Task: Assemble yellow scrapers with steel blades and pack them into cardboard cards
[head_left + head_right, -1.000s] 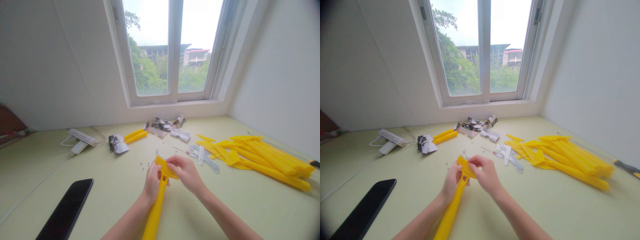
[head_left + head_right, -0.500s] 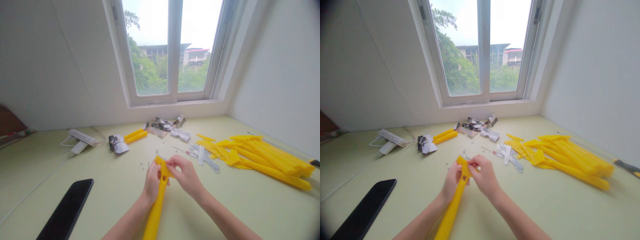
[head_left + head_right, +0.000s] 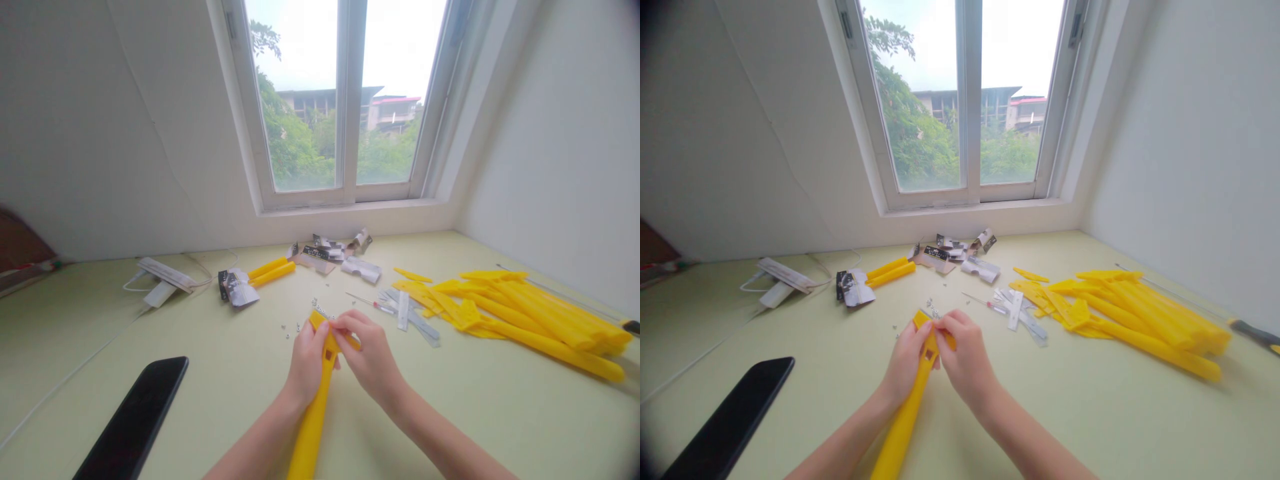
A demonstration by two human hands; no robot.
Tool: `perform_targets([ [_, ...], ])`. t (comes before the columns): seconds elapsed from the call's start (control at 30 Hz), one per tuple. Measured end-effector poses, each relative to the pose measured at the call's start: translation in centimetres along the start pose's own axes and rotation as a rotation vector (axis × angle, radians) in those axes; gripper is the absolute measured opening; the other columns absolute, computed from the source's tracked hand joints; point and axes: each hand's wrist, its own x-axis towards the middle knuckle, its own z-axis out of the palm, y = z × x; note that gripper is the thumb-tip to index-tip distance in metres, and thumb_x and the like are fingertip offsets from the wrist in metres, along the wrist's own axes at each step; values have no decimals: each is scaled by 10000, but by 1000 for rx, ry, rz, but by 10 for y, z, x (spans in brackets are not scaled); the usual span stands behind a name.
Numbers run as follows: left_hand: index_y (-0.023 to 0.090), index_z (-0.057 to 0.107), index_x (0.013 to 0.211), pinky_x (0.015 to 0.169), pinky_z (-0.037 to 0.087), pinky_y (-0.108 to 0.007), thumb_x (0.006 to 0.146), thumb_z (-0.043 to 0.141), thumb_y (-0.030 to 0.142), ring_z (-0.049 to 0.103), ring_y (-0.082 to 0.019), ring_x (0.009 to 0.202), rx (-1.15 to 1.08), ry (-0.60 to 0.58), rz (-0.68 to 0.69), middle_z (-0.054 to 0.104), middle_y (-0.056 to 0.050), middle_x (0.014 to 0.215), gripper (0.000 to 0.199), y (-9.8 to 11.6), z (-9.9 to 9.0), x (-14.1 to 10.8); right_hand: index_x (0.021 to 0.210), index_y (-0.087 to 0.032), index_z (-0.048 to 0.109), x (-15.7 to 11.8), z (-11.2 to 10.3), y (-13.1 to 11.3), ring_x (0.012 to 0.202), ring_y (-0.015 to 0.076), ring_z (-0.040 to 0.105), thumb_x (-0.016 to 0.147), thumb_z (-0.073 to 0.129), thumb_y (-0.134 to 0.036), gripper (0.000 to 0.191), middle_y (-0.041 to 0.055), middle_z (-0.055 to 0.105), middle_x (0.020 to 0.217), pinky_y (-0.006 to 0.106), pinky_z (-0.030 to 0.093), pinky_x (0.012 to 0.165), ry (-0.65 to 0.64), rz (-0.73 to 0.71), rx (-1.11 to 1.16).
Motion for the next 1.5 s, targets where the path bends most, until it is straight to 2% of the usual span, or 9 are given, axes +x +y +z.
perform_targets([
  [0.2,154,460,744,415,391,-227,815,428,382,465,-91,467,-16,-14,1,491,17,600,241,-4,-1,1,691,-200,611,0,1,3,744,167,505,799,483,-160,173,25,552,720,332,397,743,50,-66,-262],
  [0.3,154,466,754,414,390,-230,816,424,381,471,-92,459,-21,-24,-12,496,19,599,239,-6,-2,3,731,-214,634,-1,1,3,784,179,497,786,504,-181,145,35,552,779,342,388,754,65,-51,-291],
  [0.47,149,469,787,407,389,-227,817,421,374,456,-85,447,-20,-35,-9,494,22,603,232,-3,0,4,838,-225,621,0,-1,6,883,186,507,755,530,-202,125,42,553,882,316,403,786,71,6,-147],
  [0.57,149,472,809,411,402,-227,818,417,364,449,-82,454,-28,-52,-7,495,20,619,223,1,0,3,954,-216,575,4,-8,11,837,177,536,739,542,-255,221,41,580,910,297,432,726,25,142,-4],
  [0.73,146,474,824,410,410,-231,812,417,372,451,-87,462,9,-46,-1,497,16,623,233,4,-1,4,675,-152,584,13,-24,17,630,131,530,687,582,-305,154,6,580,652,245,405,585,-258,378,230],
  [0.8,144,474,826,408,410,-233,812,415,376,452,-88,461,12,-58,0,504,10,629,240,5,-2,4,640,-143,573,14,-28,17,582,114,505,655,609,-310,171,-9,557,594,233,383,553,-304,442,326],
  [0.93,144,472,824,413,412,-232,808,419,381,459,-91,469,24,-71,-3,501,10,632,243,7,-3,3,620,-141,554,14,-29,16,564,101,488,624,635,-287,167,-18,548,570,219,361,536,-304,481,437],
  [1.33,152,466,826,428,370,-216,811,405,408,482,-80,423,57,-144,-69,503,36,595,264,8,-7,9,564,-142,559,12,-24,17,512,85,434,644,589,-268,153,-32,516,528,213,305,504,-233,468,396],
  [1.5,123,520,843,433,359,-208,782,454,391,508,-80,429,183,-248,-202,582,-16,653,282,13,-9,9,575,-140,564,12,-24,19,524,85,435,659,585,-290,173,-39,501,533,213,303,516,-192,455,421],
])
